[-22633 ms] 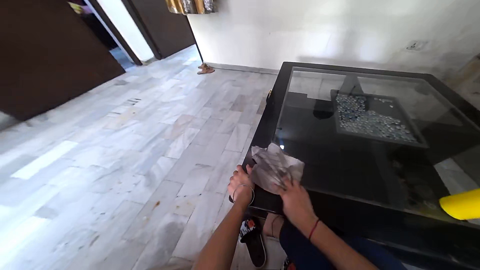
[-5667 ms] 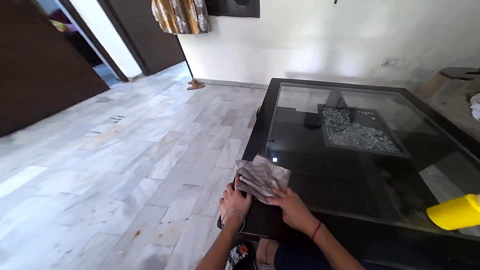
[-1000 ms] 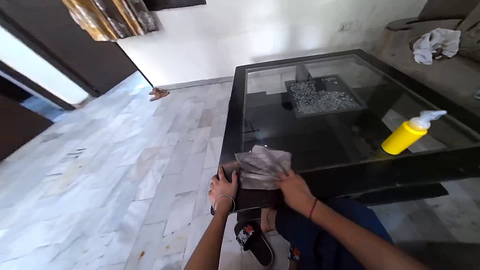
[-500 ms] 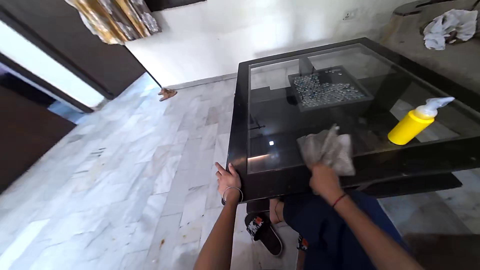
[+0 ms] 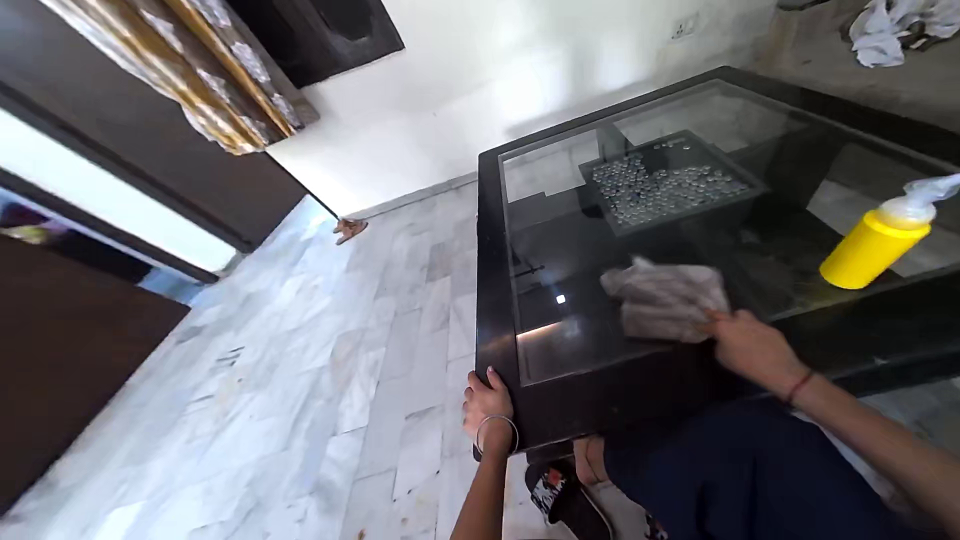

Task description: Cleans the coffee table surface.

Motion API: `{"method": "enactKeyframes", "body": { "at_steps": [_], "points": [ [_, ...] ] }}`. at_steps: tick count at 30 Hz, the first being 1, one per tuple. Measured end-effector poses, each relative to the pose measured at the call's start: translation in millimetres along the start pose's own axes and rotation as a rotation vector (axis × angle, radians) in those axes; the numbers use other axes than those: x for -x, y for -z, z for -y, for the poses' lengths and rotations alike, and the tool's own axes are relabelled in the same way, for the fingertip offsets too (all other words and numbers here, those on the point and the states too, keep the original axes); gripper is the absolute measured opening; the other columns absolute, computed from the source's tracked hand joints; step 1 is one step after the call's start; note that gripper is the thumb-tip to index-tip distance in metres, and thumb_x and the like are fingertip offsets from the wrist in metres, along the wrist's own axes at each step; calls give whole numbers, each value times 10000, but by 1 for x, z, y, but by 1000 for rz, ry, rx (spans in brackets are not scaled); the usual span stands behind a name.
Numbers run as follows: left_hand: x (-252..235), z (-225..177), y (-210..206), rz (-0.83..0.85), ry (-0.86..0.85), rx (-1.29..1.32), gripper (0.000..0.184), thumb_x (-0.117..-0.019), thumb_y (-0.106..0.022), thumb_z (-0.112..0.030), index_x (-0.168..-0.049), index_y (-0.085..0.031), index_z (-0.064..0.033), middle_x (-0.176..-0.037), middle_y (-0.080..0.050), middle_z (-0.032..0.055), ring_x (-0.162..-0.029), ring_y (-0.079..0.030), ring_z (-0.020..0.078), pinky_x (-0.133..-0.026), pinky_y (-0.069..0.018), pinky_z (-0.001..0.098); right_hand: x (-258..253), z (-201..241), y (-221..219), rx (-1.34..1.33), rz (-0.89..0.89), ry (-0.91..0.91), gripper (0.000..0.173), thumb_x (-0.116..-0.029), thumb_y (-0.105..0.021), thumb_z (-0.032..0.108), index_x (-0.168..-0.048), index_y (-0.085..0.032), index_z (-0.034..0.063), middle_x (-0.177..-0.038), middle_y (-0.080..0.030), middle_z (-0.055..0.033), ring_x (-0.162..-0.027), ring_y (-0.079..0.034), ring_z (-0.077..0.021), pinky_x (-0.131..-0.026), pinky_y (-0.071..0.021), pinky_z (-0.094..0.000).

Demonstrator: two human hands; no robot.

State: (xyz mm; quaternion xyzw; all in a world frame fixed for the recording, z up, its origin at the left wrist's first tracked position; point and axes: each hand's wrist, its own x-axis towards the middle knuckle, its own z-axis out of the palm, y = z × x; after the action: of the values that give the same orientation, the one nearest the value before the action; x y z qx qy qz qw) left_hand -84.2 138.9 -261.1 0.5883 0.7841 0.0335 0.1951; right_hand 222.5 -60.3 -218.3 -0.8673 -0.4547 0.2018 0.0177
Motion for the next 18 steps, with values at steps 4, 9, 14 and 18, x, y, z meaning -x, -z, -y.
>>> {"method": "enactKeyframes", "body": {
  "at_steps": [4,9,14,18],
  "points": [
    [-2,1,-2,-3,13,-3,577,-1120,-315,-479,-1585,-407,-151,-1485,-567,181,-1348,-572,371,-1060,-468,589,-46,-51,11,-66,-117,-199,380,-967,-657,88,-1339,-703,142,-1401,-613,-218,-1301,-533,-513,-902,-498,-686],
    [-4,2,-4,-1,22,-21,575,-1118,-308,-491,-1584,-409,-170,-1464,-585,178,-1321,-594,375,-1034,-487,589,-68,13,-10,-74,-172,-138,477,-943,-672,88,-1417,-619,65,-1421,-555,-285,-1316,-516,-505,-995,-487,-622],
    [-3,1,-3,-12,34,-18,566,-1118,-313,-488,-1578,-424,-178,-1443,-602,178,-1316,-600,370,-1029,-489,590,-44,100,-16,7,117,298,639,-939,-610,16,-1554,-482,129,-1578,-419,-262,-1425,-421,-465,-1115,-404,-579],
    [-6,0,0,5,8,-6,584,-1113,-332,-493,-1592,-396,-165,-1495,-559,176,-1347,-574,374,-1050,-478,589,-42,140,-26,-11,211,662,588,-959,-527,-50,-1516,-538,138,-1621,-401,-205,-1436,-411,-462,-1126,-366,-609]
  ]
}}
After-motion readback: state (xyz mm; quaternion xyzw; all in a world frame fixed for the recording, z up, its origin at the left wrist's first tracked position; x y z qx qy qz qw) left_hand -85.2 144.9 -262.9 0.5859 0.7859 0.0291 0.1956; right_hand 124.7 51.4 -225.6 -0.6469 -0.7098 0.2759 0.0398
